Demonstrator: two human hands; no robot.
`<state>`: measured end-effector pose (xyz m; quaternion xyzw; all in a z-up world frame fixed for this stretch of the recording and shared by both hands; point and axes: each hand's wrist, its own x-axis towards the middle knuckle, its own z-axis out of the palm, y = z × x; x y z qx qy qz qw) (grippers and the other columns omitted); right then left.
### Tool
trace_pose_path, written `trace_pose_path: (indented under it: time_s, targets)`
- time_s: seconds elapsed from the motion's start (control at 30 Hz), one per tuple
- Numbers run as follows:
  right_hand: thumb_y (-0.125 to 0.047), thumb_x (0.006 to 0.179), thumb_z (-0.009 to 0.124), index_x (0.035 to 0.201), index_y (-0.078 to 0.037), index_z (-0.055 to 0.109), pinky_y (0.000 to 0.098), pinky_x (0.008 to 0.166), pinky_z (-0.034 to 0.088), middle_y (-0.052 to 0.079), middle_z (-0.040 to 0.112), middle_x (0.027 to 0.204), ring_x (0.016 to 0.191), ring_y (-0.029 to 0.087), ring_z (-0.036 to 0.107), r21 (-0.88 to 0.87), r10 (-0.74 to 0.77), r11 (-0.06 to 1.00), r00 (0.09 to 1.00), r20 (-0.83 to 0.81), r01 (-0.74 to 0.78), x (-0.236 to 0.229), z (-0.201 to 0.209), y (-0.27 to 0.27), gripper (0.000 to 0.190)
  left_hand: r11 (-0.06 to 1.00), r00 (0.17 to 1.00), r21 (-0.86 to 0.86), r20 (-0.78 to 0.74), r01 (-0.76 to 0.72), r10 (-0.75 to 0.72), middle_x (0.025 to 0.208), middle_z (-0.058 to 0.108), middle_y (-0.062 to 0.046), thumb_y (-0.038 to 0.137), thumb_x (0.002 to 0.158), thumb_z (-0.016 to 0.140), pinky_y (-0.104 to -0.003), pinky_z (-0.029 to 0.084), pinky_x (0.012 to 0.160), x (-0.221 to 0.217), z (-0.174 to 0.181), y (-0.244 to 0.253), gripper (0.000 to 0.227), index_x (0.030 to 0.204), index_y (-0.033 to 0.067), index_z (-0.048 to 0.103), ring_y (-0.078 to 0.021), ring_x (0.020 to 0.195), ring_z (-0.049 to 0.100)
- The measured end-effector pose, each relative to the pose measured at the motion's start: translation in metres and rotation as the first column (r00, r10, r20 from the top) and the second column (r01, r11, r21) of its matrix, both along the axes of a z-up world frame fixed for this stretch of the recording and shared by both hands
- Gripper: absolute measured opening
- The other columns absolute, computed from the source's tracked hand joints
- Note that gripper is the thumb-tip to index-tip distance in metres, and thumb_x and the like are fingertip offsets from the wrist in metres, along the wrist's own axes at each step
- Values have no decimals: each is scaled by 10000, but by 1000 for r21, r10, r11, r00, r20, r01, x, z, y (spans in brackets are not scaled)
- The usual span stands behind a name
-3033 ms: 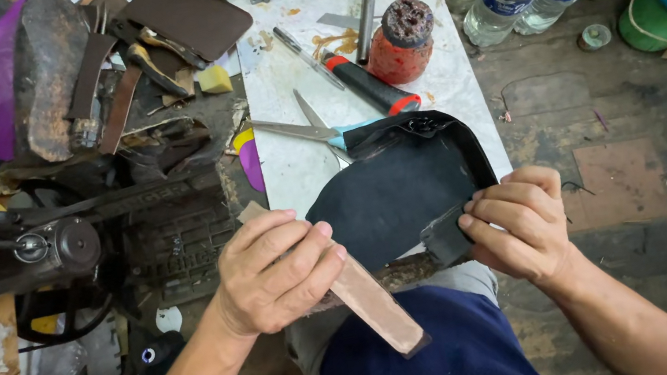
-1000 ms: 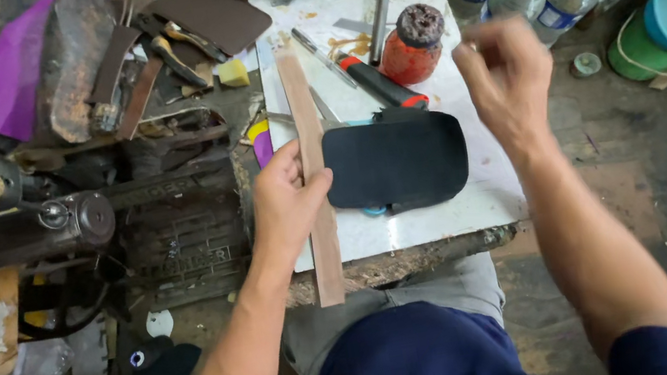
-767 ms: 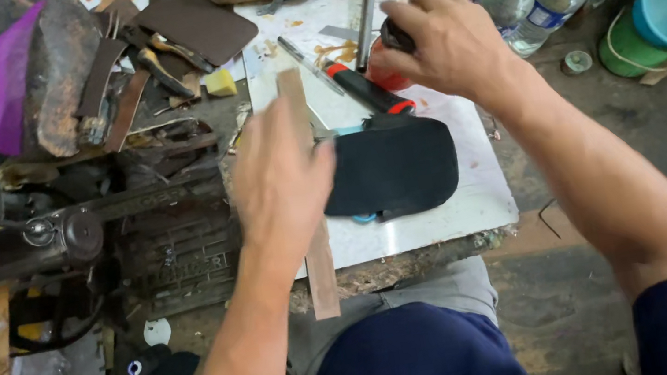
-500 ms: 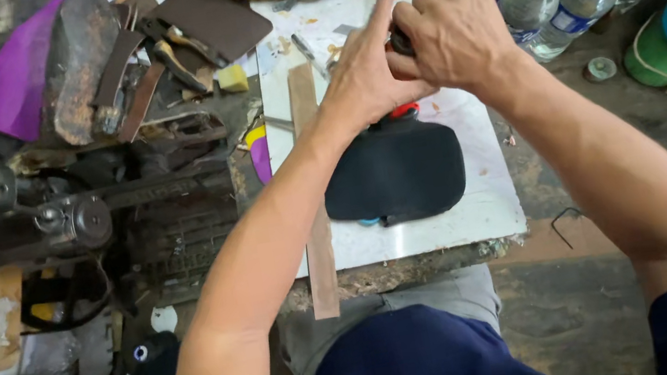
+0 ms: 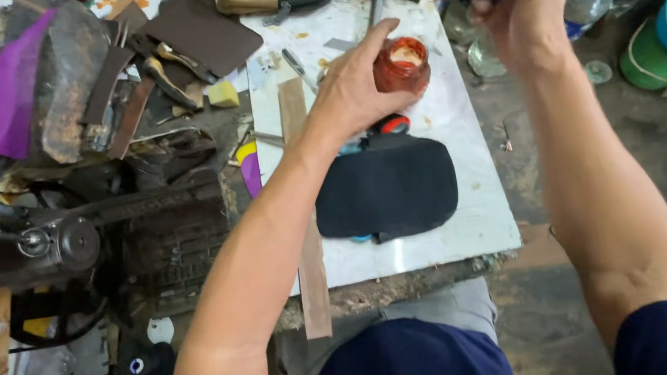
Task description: The person uses a metal tool to mark a thin strip of light brown leather, then applies red adhesive to the strip's edge. They press the strip onto a black leather pouch and smooth it down, preparing the components for assembly.
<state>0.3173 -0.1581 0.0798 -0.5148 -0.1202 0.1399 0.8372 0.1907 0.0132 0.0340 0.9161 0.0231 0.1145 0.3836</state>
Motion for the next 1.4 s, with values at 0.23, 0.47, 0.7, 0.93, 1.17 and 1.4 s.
trace_pose_path:
  time_s: [0.23,0.47,0.7,0.93,1.17,1.4]
  targets:
    - [-256,878,736,1483,28,438,440,796,533,230,699,1213,926,330,687,-869,539,458,719,439,187,-29,-39,-36,732,995,988,66,143,-70,60,1491,499,-186,288,838,832,-457,388,1183,-62,58,2,788,1474,67,422,-320,1397,468]
    - [-314,1002,851,1330,3,703,407,749,588,171,720,1086,901,341,708,-676,417,598,553,721,431,-39,-82,-60,480,846,830,324,-236,-424,506,1119,678,-147,469,916,667,-552,551,855,-182,18,-8,573,1383,152,568,-403,1063,682]
    - [-356,907,773,1162,-16,711,388,748,506,138,701,1015,763,262,649,-862,652,468,582,485,193,-121,-50,-55,430,797,813,312,-110,-518,571,1127,678,-160,276,886,756,-592,537,722,-187,10,-18,568,1386,118,540,-434,996,663]
    - [-194,899,831,1038,-114,693,297,782,465,5,693,935,833,129,588,-761,399,625,767,502,174,-113,-71,-33,212,815,823,-339,164,-470,543,891,682,-46,10,871,716,-304,533,771,-199,25,0,464,1321,67,613,-162,785,643]
    - [-56,1017,781,1152,20,708,322,792,538,139,732,1011,877,209,675,-520,185,743,617,765,422,-88,-68,-77,172,879,947,-365,25,306,-320,990,620,-18,77,976,574,-246,505,728,-202,101,-32,440,1416,89,569,-121,853,578]
    - [-4,1113,618,1112,29,674,311,736,568,139,676,953,817,203,640,-764,269,582,821,504,278,-76,-8,-122,65,849,851,145,-231,509,-471,930,600,-106,19,901,531,-508,508,651,-182,3,-49,579,1449,205,535,-391,772,648]
